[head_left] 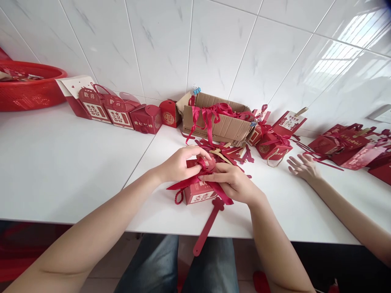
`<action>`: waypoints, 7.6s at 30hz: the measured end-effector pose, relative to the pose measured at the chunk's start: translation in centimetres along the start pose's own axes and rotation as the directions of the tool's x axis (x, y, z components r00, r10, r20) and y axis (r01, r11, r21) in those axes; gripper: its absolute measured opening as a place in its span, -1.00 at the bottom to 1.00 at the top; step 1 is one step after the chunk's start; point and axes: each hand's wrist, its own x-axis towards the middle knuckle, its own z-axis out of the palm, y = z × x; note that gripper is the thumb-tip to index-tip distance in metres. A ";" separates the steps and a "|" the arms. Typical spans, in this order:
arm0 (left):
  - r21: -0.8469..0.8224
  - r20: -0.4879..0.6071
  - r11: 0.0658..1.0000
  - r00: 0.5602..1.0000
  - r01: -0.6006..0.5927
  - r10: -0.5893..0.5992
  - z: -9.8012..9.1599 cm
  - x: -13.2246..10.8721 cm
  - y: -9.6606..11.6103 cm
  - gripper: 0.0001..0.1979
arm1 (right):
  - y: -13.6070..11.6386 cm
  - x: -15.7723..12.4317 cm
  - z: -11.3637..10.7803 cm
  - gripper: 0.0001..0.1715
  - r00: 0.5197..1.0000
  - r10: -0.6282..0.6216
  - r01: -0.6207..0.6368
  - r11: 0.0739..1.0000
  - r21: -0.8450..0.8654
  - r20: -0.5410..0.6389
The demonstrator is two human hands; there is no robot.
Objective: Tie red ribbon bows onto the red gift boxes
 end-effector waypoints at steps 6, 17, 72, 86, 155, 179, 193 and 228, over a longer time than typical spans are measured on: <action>0.152 -0.088 0.988 0.996 0.027 -0.013 0.4 -0.2 0.3 -0.72 | 0.0 -0.1 0.0 -0.58 1.000 0.008 -0.008 1.000 -0.008 0.016; 0.294 -0.136 0.956 0.989 -0.009 0.051 0.3 -0.1 -0.4 -0.68 | -0.1 -0.2 -0.1 -0.54 1.000 0.011 -0.011 1.000 -0.015 0.023; -0.266 -0.094 0.932 0.956 0.245 -0.278 0.1 0.3 -0.9 -0.70 | -0.8 -0.5 -0.8 -0.58 0.984 0.174 -0.176 0.983 0.055 0.048; -0.324 -0.080 0.915 0.956 0.242 -0.282 0.3 0.3 -1.3 -0.67 | -0.5 -0.4 -1.5 -0.55 0.985 0.060 -0.083 0.987 0.135 0.165; 0.149 -0.303 0.965 0.919 -0.214 0.251 1.3 -0.8 -10.3 0.24 | 7.4 0.3 5.3 -0.68 0.804 0.325 -0.371 0.928 0.006 -0.499; -0.080 -0.498 0.978 0.843 0.191 -0.205 2.5 -4.2 -8.1 0.16 | 4.2 -4.3 8.1 -0.22 0.755 0.632 -0.534 0.747 0.395 -0.176; -0.056 -0.486 0.998 0.873 0.002 -0.029 2.9 -2.1 -9.0 0.12 | 5.8 -1.4 6.5 -0.24 0.824 0.445 -0.331 0.880 0.340 -0.352; -0.357 -0.162 0.931 0.977 0.070 -0.136 2.2 -1.5 -8.4 -0.05 | 5.9 -1.6 5.3 0.23 0.836 0.492 -0.448 0.867 0.218 -0.241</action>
